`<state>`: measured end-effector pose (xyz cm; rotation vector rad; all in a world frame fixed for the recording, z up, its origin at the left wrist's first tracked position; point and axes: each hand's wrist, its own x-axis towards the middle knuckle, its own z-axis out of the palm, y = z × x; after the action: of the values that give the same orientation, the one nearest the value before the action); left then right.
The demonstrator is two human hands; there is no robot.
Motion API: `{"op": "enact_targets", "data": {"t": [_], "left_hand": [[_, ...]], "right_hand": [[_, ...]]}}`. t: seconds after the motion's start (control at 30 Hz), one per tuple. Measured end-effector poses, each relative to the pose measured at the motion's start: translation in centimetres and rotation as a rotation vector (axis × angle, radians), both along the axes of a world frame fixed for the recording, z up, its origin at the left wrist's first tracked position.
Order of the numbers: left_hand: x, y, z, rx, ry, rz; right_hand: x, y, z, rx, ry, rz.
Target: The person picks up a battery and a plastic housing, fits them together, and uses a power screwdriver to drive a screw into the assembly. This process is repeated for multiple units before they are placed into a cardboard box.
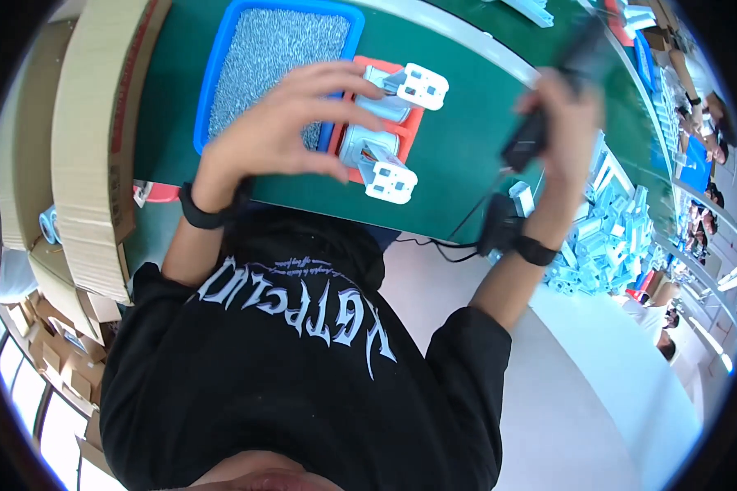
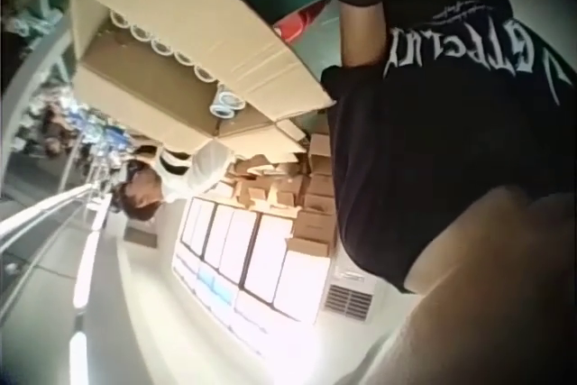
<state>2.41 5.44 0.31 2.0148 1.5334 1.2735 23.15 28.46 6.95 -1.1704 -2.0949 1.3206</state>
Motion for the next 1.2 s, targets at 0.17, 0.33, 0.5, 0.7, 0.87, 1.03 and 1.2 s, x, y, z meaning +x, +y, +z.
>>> {"op": "enact_targets", "data": {"t": [0.17, 0.33, 0.5, 0.7, 0.87, 1.03, 1.2], "left_hand": [[3.0, 0.0, -1.0, -0.044, 0.058, 0.134], [2.2, 0.4, 0.5, -0.278, -0.313, 0.17], [-1.6, 4.4, 8.5, 0.178, -0.822, 0.167], [-7.2, 20.3, 17.9, 0.253, 0.324, 0.397], [-5.0, 30.7, 16.4, 0.147, 0.749, 0.12], [4.4, 36.4, 15.0, -0.155, 1.163, 0.531], [2.5, 46.2, 5.4, 0.085, 1.158, 0.253]], "right_hand": [[-2.8, -8.6, -9.0, -0.156, -0.013, 0.085], [-2.1, -9.2, -10.6, -0.261, 0.097, 0.052], [-1.2, -8.7, -11.2, -0.379, 0.159, 0.09], [0.4, -7.2, -12.2, -0.695, 0.391, 0.128], [0.6, -6.8, -12.2, -0.794, 0.473, 0.185], [1.5, -6.1, -12.0, -0.875, 0.543, 0.134], [0.6, -6.1, -11.8, -0.873, 0.531, 0.169]]}}
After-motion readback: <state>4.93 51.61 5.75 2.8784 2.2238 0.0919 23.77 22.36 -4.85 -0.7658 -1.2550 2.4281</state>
